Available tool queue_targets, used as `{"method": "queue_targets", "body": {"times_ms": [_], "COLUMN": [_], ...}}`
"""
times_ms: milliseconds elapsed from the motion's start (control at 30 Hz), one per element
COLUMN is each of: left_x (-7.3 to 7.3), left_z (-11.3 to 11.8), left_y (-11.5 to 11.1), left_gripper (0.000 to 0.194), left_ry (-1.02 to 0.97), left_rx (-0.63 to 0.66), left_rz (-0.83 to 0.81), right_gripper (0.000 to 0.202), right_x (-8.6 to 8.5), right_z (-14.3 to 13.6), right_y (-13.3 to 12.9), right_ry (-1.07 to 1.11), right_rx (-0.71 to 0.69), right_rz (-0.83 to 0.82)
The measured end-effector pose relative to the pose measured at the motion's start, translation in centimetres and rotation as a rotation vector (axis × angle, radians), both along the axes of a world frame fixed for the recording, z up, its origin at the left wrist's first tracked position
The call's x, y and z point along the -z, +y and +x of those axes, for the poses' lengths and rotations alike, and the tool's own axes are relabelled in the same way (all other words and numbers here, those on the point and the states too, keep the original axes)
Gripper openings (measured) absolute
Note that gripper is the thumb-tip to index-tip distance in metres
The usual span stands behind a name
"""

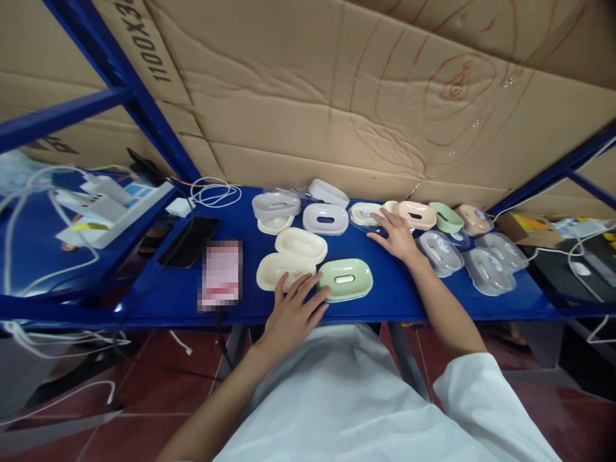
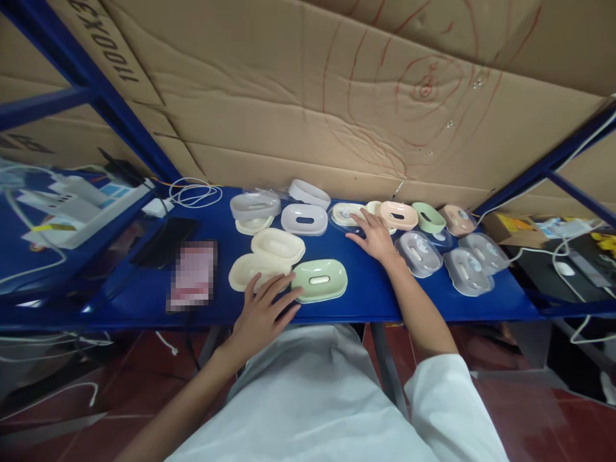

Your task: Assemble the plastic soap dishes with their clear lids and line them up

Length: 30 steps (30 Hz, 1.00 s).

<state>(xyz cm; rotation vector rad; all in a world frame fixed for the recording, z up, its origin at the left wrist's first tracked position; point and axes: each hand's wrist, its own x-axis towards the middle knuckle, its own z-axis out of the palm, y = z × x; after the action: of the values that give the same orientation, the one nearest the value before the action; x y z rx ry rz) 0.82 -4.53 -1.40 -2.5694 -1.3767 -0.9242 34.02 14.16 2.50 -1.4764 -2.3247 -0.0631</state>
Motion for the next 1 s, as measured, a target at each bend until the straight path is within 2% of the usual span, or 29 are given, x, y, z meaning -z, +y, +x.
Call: {"method": "queue_targets", "body": {"times_ms": [67,167,267,367,500,633,767,900,933,1000], "left_x": [0.0,0.4,1.1,1.6,1.4,1.2,1.2,1.0,1.0,0.9], "left_z": [-0.1,-0.3,-0.3,-0.3,-0.6,-0.9,-1.1,-1.0,-0.9,-0.8], "left_y": [0.0,0.1,0.3,0.5,0.5,0.6,0.7,0.7,0.7,0.6], "left_gripper": [0.027,0.025,0.024,0.040,0.063,0.058,0.054,0.050,0.049,0.048], "left_ry": [-0.016,-0.062,-0.199,-0.347,-0.338,-0.227,-0.216,-0.195,-0.189,-0.174], "left_rx": [0.010,0.026,0.023,0.010,0.024,0.054,0.068,0.059,0.053,0.044], "left_rz": [0.001,-0.012,-0.017,-0.051,-0.119,-0.097,-0.063,-0.042,-0.038,-0.023], "right_gripper": [0.059,0.055,0.053,0.055,0.060,0.063,0.063,0.064,0.065,0.067], "right_x": [-0.9,-1.3,-0.2,1.0,1.5,1.9,2.3,0.6,-0.2,-1.7], "right_z": [-0.3,-1.0,-2.1,-3.3,-4.5,-4.9,-5.3,-3.9,-2.9,-0.4], "right_y": [-3.0,-8.7,-13.2,-15.1,-14.6,-14.2,-14.6,-13.2,-12.0,-8.9], "right_ry": [0.099,0.236,0.295,0.276,0.158,0.035,-0.079,-0.123,-0.111,-0.085], "right_rx": [-0.053,-0.229,-0.392,-0.466,-0.546,-0.529,-0.482,-0.507,-0.445,-0.156], "right_rz": [0.045,-0.084,-0.224,-0.218,-0.154,-0.134,-0.109,-0.133,-0.125,-0.062]}}
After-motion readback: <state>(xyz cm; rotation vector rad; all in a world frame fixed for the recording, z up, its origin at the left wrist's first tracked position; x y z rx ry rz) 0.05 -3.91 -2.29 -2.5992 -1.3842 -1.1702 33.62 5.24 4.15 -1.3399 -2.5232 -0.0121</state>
